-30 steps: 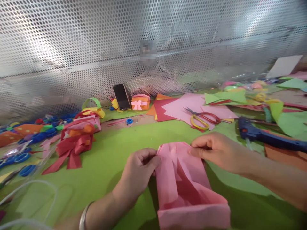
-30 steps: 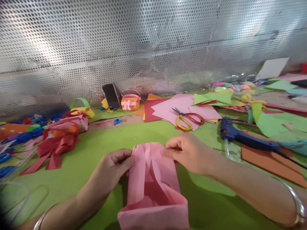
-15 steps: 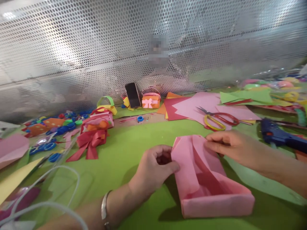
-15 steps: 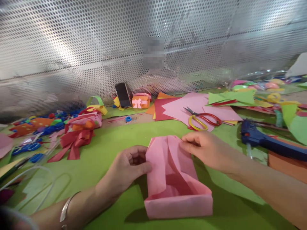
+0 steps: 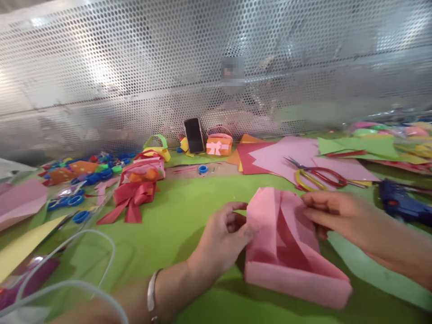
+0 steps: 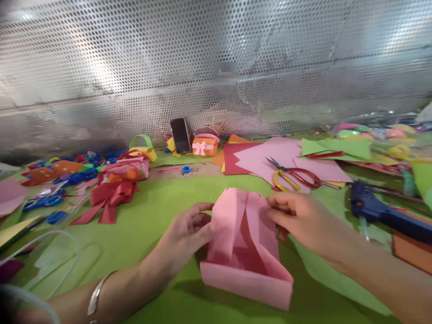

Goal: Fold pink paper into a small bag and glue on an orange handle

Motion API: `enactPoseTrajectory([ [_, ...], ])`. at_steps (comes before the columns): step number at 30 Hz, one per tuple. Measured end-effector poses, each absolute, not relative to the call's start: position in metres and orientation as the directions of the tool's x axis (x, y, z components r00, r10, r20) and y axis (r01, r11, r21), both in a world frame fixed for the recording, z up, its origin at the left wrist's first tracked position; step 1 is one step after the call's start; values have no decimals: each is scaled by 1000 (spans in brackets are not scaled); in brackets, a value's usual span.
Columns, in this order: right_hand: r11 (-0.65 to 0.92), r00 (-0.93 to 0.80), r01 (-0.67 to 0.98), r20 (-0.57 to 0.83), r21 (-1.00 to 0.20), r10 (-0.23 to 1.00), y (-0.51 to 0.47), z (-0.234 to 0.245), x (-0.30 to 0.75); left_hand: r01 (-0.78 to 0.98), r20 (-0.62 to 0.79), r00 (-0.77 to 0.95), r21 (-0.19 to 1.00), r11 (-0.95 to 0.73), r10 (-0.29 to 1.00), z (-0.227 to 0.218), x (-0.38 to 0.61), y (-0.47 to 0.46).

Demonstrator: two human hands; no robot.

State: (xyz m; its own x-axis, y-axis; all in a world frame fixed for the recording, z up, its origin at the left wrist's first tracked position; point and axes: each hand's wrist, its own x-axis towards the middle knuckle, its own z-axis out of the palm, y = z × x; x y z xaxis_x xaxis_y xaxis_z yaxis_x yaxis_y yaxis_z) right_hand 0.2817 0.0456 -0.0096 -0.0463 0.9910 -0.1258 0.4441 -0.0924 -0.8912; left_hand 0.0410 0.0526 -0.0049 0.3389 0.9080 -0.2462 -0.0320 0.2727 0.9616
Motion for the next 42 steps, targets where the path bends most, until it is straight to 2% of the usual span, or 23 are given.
enactPoseTrajectory([
  [4,-165,-43,345,-191,-924,981,47,-7,280,-20,-284,424,947,322,860,11,34,55],
  [9,-230,16,310,-236,-923,972,44,-5,273,130,-232,360,972,198,904,10,36,57],
  [12,-215,-8,280,-226,-936,974,37,-4,267,62,-205,277,979,195,939,-2,37,58],
  [16,-253,-188,127,-274,-959,943,32,-2,259,-39,-245,276,963,266,929,-9,35,59],
  [20,-231,-285,165,-270,-959,920,35,-2,257,-155,-325,375,901,404,868,-5,37,54],
  [22,-203,-246,175,-243,-963,938,36,-4,259,-229,-335,452,852,471,827,-3,40,52],
  [25,-144,-195,236,-191,-961,962,37,-9,263,-243,-334,551,812,530,765,-2,43,49],
  [28,-117,-209,276,-178,-954,962,36,-9,265,-218,-344,553,820,530,759,-5,45,50],
  [36,-156,-326,199,-216,-967,920,37,-5,263,-218,-447,498,765,606,743,-3,42,49],
  [42,-87,-429,207,-170,-974,887,36,-10,265,-99,-361,518,875,473,776,-12,41,47],
])
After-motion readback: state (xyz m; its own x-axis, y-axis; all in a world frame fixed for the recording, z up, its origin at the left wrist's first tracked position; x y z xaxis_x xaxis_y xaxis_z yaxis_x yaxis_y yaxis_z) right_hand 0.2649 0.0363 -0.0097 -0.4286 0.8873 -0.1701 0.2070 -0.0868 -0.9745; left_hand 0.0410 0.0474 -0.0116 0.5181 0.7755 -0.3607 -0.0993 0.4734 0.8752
